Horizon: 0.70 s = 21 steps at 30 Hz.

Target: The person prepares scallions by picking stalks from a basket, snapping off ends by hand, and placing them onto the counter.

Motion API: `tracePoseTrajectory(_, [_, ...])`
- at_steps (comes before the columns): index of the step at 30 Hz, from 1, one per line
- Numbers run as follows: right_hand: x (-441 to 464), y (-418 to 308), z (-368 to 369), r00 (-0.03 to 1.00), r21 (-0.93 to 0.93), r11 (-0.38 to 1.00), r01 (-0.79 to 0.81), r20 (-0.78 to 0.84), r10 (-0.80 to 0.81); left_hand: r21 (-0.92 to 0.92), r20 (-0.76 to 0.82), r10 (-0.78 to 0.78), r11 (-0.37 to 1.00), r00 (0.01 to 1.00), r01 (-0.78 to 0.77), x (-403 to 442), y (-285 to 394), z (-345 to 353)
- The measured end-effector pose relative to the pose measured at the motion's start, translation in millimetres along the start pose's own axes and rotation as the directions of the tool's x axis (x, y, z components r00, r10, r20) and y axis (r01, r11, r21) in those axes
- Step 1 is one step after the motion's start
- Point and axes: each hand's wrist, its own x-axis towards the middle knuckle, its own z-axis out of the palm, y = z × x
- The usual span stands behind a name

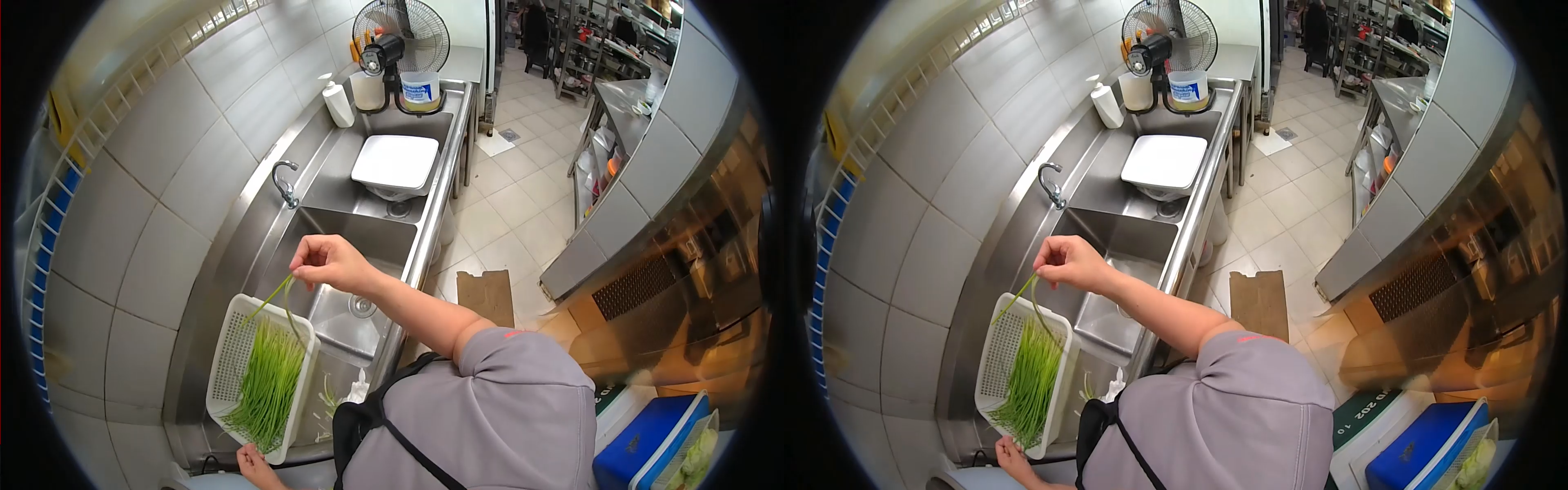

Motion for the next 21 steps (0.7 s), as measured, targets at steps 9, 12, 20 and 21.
tracePoseTrajectory(9, [3, 17, 0, 0.998, 0.004, 1.000, -0.021, 0.054, 0.020, 0.039, 0.033, 0.019, 0.999, 0.999, -0.021, 4, -3, 7])
tracePoseTrajectory(12, [3, 16, 1, 0.998, 0.002, 0.999, -0.035, 0.046, 0.035, 0.071, 0.034, -0.003, 0.997, 0.999, 0.000, 4, -5, 5])
tracePoseTrajectory(20, [5, 24, 5, 0.998, 0.039, 0.998, -0.051, 0.047, 0.049, 0.130, -0.013, 0.041, 0.991, 0.999, -0.039, -22, 40, 8])
tracePoseTrajectory(21, [5, 24, 5, 0.998, 0.033, 0.998, -0.050, 0.047, 0.048, 0.141, -0.012, 0.041, 0.989, 0.999, -0.039, -22, 41, 8])
